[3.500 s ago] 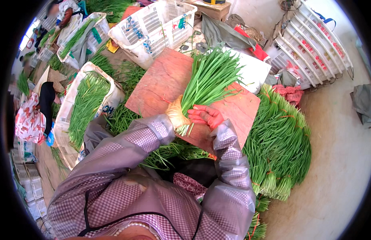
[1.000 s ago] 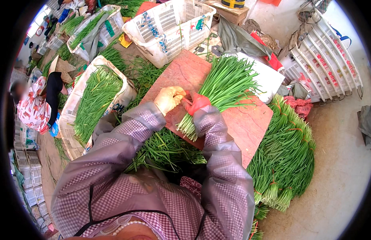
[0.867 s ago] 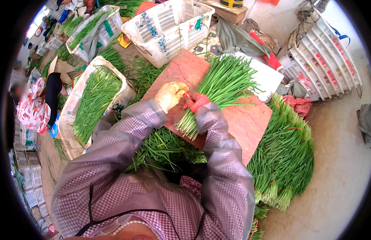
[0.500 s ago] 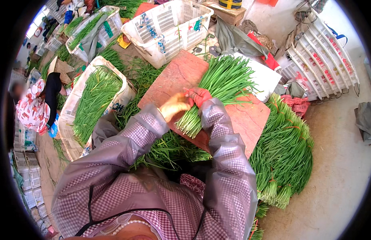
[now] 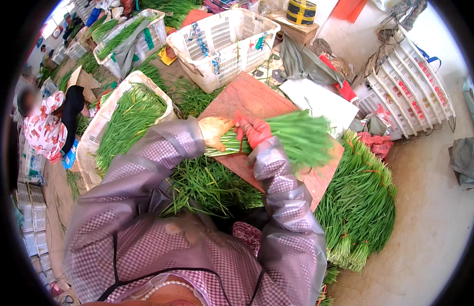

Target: The person bundles chives by gathering a handful from a crate, aligning the ends, and securing them with a red rubber band on a wooden board.

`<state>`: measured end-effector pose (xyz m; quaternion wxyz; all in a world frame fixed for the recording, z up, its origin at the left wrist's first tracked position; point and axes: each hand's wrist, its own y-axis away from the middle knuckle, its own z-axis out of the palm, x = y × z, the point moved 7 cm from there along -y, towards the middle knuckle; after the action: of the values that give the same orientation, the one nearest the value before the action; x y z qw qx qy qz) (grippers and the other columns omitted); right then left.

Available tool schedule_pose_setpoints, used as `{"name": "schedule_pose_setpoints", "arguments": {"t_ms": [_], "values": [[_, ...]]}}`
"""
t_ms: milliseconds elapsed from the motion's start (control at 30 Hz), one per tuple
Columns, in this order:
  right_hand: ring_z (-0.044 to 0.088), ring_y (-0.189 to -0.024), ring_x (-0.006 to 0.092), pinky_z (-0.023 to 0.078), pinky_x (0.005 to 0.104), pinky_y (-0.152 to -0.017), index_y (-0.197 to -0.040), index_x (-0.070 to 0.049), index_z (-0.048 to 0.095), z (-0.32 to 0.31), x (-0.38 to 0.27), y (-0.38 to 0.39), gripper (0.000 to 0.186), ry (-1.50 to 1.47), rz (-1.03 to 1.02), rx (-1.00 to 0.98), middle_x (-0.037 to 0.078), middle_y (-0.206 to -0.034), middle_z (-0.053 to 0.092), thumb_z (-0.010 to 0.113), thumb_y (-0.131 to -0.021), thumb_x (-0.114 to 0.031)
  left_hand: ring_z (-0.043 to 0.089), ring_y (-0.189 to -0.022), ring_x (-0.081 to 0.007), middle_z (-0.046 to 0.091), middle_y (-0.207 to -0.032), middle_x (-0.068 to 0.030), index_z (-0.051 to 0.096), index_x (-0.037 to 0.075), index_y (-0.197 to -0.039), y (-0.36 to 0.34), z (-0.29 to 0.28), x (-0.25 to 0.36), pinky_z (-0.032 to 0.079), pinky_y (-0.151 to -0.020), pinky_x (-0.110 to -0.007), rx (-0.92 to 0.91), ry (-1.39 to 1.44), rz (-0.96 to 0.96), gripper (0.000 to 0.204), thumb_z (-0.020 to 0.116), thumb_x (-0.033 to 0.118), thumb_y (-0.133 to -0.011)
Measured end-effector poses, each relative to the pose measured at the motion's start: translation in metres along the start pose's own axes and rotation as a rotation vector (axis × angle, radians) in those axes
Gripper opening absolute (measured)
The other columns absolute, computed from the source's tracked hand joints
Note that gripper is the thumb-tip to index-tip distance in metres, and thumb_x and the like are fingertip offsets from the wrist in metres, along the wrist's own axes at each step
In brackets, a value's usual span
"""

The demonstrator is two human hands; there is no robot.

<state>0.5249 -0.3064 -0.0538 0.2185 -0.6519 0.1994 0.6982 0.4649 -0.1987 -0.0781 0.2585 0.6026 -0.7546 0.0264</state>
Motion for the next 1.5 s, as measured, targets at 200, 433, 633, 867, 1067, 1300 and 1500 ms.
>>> {"name": "schedule_pose_setpoints", "arguments": {"t_ms": [200,433,633,867,1067,1300,1500], "values": [[0.058,-0.076,0.0113,0.047,0.0236,-0.071,-0.109,-0.002,0.065,-0.007,0.022,-0.005,0.024,0.251,-0.382,0.136,0.006,-0.085,0.068,0.052,-0.098,-0.018,0.016,-0.141,-0.0394,0.026,-0.149,-0.0235,0.034,-0.007,-0.138,0.010,0.000,0.041,0.008,-0.116,-0.049,0.082,-0.420,-0.261,0.106,0.074,0.053,-0.060],[0.037,-0.051,0.0055,0.031,0.0211,-0.047,-0.108,-0.008,0.067,-0.010,0.054,-0.019,0.022,-0.193,0.031,0.381,-0.004,-0.059,0.046,0.050,-0.094,-0.009,0.027,-0.137,-0.0352,0.038,-0.139,-0.0237,0.018,-0.007,-0.143,-0.012,0.044,0.020,0.006,-0.116,-0.050,0.482,-0.260,-0.326,0.116,0.066,0.064,-0.066],[0.060,-0.086,0.0169,0.047,0.0278,-0.082,-0.098,-0.003,0.065,0.036,0.026,-0.020,0.017,-0.170,-0.015,0.220,0.009,-0.094,0.067,0.049,-0.092,-0.006,0.038,-0.131,-0.0279,0.048,-0.130,-0.0215,0.048,-0.008,-0.125,0.003,0.023,0.010,0.010,-0.117,-0.044,0.234,-0.459,-0.325,0.091,0.067,0.060,-0.068],[0.062,-0.070,0.0187,0.048,0.0302,-0.063,-0.099,-0.008,0.063,0.088,0.047,0.006,0.018,0.277,-0.121,-0.120,0.009,-0.075,0.064,0.048,-0.090,-0.011,0.055,-0.109,-0.0309,0.056,-0.112,-0.0206,0.041,-0.002,-0.132,-0.007,0.094,-0.051,0.044,-0.093,-0.042,0.541,0.199,0.253,0.066,0.063,0.026,-0.076],[0.063,-0.074,0.0196,0.049,0.0304,-0.067,-0.105,-0.008,0.062,0.131,0.109,0.089,0.020,0.800,-0.056,-0.657,0.010,-0.080,0.065,0.051,-0.090,-0.014,0.051,-0.111,-0.0330,0.052,-0.118,-0.0189,0.031,-0.005,-0.138,-0.005,0.056,0.008,0.038,-0.100,-0.040,0.342,-0.235,0.019,0.092,0.076,0.027,-0.064],[0.064,-0.079,0.0207,0.050,0.0307,-0.071,-0.112,-0.009,0.061,0.119,0.110,0.103,0.024,0.971,-0.058,-0.649,0.011,-0.087,0.066,0.054,-0.090,-0.016,0.039,-0.125,-0.0344,0.042,-0.133,-0.0192,0.023,-0.004,-0.143,0.005,0.059,0.004,0.027,-0.109,-0.044,0.201,-0.300,0.006,0.107,0.079,0.041,-0.063],[0.065,-0.083,0.0216,0.051,0.0309,-0.074,-0.118,-0.010,0.060,0.092,0.020,0.104,0.030,0.940,-0.266,-0.296,0.012,-0.093,0.067,0.057,-0.090,-0.019,0.017,-0.142,-0.0350,0.024,-0.152,-0.0160,0.010,0.003,-0.149,0.032,0.033,0.005,0.005,-0.115,-0.050,0.079,-0.350,-0.154,0.120,0.078,0.053,-0.063]]}}
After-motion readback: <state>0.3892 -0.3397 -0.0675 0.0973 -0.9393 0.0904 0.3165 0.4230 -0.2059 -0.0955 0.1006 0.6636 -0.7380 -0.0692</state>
